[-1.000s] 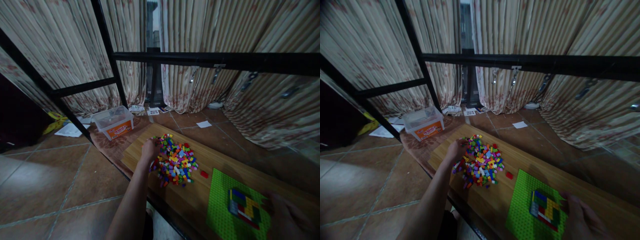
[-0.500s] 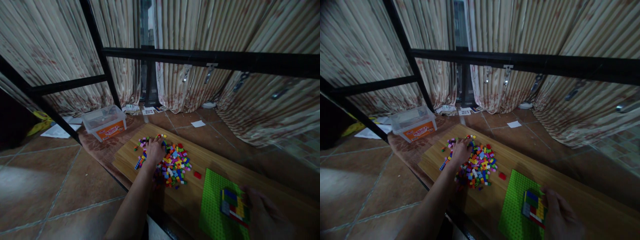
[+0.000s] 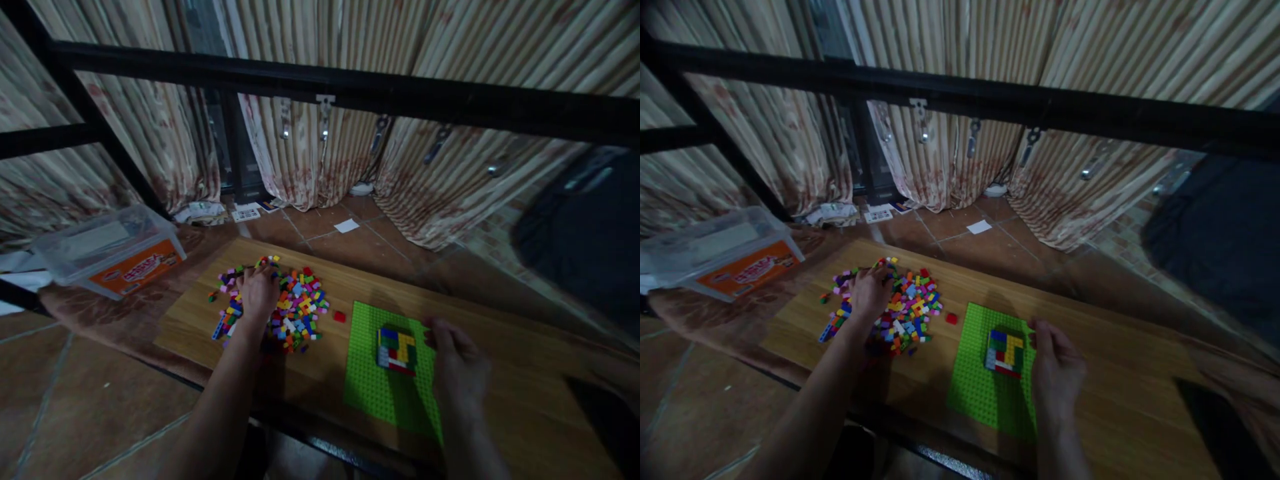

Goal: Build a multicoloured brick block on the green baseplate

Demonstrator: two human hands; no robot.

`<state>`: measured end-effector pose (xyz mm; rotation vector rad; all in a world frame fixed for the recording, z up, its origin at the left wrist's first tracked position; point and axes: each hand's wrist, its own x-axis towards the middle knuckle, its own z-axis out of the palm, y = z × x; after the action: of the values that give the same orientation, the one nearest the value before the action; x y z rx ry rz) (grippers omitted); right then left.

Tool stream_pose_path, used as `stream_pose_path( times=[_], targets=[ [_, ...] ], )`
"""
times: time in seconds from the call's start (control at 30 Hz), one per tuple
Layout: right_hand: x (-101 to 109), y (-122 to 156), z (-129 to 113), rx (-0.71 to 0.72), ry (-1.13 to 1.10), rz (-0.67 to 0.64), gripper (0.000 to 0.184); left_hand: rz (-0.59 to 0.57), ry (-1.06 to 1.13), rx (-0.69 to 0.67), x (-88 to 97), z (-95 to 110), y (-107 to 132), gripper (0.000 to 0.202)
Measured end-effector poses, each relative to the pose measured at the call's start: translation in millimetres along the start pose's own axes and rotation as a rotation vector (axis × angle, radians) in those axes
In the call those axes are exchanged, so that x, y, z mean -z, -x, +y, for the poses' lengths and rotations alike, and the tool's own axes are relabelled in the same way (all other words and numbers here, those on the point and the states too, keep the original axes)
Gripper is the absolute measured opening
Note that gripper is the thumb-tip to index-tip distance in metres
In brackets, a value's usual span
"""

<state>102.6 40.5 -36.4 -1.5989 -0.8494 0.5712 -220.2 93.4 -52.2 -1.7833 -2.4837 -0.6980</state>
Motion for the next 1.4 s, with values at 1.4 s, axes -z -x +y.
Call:
stream_pose_path(
  times=[1.4],
  targets=[
    [-16, 37, -16, -0.097, -0.367, -0.616, 0.021, -0.551, 1.18, -0.368, 10.7, 114, 97, 0.021]
  ],
)
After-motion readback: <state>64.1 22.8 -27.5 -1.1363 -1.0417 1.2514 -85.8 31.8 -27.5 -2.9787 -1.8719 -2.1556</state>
